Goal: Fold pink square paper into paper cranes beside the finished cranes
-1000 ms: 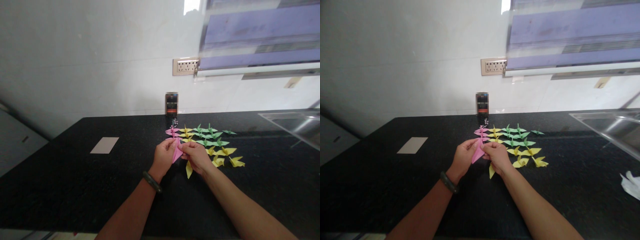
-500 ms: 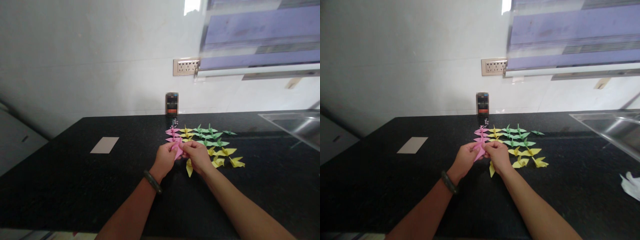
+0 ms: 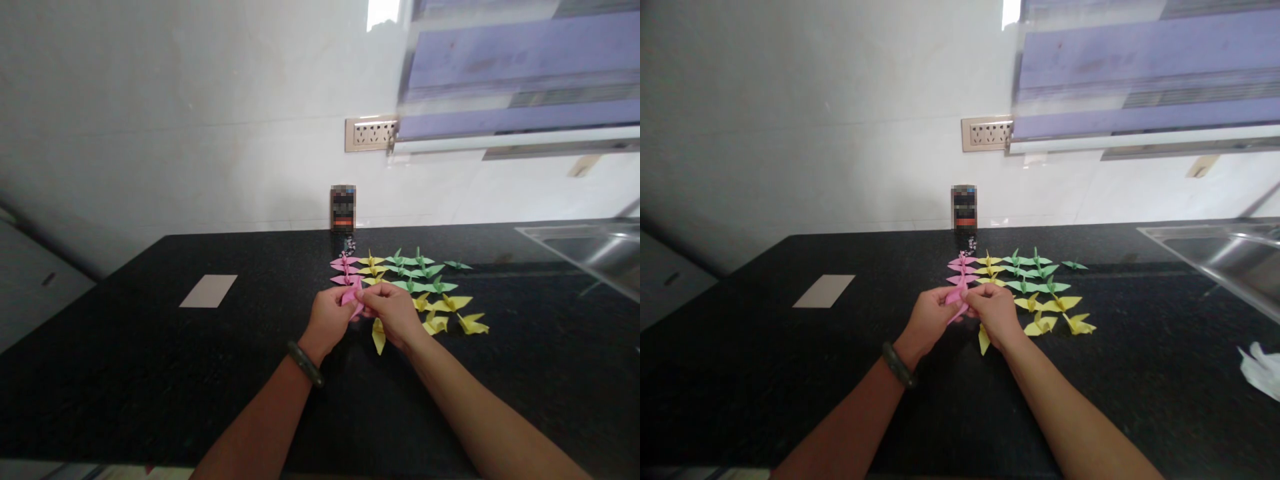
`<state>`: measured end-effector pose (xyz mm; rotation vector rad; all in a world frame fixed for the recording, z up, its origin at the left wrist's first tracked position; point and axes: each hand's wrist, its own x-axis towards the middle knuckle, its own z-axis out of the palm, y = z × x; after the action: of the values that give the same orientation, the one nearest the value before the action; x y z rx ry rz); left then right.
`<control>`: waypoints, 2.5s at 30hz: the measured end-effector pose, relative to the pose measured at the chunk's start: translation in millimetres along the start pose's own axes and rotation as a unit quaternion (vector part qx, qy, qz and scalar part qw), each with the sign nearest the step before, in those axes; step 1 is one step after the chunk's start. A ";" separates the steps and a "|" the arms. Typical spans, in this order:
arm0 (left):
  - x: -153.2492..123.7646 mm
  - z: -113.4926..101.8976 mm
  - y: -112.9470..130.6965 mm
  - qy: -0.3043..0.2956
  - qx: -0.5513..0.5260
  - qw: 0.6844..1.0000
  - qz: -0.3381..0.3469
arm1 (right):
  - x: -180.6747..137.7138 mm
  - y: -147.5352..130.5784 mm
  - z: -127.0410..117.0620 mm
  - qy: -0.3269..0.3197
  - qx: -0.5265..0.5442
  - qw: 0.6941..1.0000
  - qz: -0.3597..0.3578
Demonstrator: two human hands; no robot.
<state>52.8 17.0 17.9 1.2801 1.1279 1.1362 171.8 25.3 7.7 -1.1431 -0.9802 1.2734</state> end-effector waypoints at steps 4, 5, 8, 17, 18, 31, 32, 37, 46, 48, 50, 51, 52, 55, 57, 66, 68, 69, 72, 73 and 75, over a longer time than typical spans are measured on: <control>-0.5 -0.4 5.0 -0.010 -0.004 1.000 -0.013 | -0.4 -5.1 -3.6 -0.052 -0.012 0.999 -0.003; -0.7 -0.5 5.8 -0.018 -0.004 1.000 -0.016 | -0.5 -6.4 -4.6 -0.060 -0.011 0.998 -0.001; -1.3 -1.5 6.7 -0.034 -0.005 0.999 -0.027 | 0.1 -8.9 -7.6 -0.066 -0.012 0.998 0.007; -0.2 -11.7 4.0 -0.105 -0.020 0.994 -0.032 | 1.5 -9.2 -12.7 -0.082 -0.021 0.996 0.002; -0.4 -12.3 4.8 -0.110 -0.020 0.993 -0.033 | 1.4 -9.6 -13.2 -0.084 -0.023 0.996 0.001; -4.3 -2.0 11.0 -0.061 0.001 0.998 -0.025 | 2.6 -9.7 -12.5 -0.104 -0.018 0.994 -0.020; -4.7 -1.2 10.9 -0.053 0.007 0.998 -0.020 | 1.9 -9.3 -11.3 -0.099 -0.020 0.995 -0.026; -4.5 -1.5 8.4 -0.044 0.019 0.999 -0.013 | 0.7 -8.1 -8.7 -0.086 -0.014 0.995 -0.042; -2.8 -2.6 10.2 -0.037 0.008 0.999 -0.027 | 0.3 -9.0 -9.4 -0.104 -0.035 0.993 -0.033; -2.9 -2.7 9.8 -0.049 0.008 0.998 -0.027 | 0.6 -8.2 -8.8 -0.083 -0.027 0.995 -0.045; -2.7 -3.1 8.3 -0.056 0.003 0.998 -0.030 | 1.5 -8.8 -8.7 -0.068 -0.009 0.996 -0.051; -2.4 -3.4 7.4 -0.055 0.001 0.998 -0.034 | 2.2 -9.7 -9.0 -0.061 0.004 0.997 -0.049; -2.1 -3.6 6.4 -0.050 -0.002 0.998 -0.035 | 2.7 -10.9 -9.5 -0.054 0.017 0.997 -0.044; -0.9 -4.0 5.0 -0.015 -0.017 0.999 -0.035 | 3.0 -14.2 -10.9 -0.053 0.015 0.998 -0.030; -0.4 -3.7 5.6 0.005 -0.030 0.999 -0.032 | 1.2 -14.9 -10.5 -0.078 -0.033 0.996 -0.020; -1.3 0.2 9.6 -0.053 -0.190 0.979 -0.052 | -1.3 -10.9 -8.6 -0.047 -0.150 0.983 -0.095; -0.3 -0.7 9.5 -0.051 -0.259 0.960 -0.094 | 0.3 -10.1 -10.4 -0.034 -0.165 0.978 -0.119; 0.3 -1.3 9.2 -0.045 -0.287 0.950 -0.118 | 0.9 -9.7 -11.0 -0.031 -0.172 0.976 -0.128; 1.6 -2.2 6.8 -0.046 -0.319 0.934 -0.152 | 1.5 -8.3 -11.7 -0.031 -0.195 0.970 -0.144; 1.6 -2.0 5.9 -0.050 -0.323 0.932 -0.156 | 1.4 -7.9 -11.6 -0.030 -0.201 0.968 -0.149; 1.4 -1.1 4.2 -0.059 -0.337 0.927 -0.155 | 0.8 -7.5 -11.4 -0.025 -0.214 0.963 -0.160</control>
<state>51.9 18.4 22.1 0.5982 0.7150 1.0561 184.5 25.4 12.8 -1.2172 -1.4622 0.8535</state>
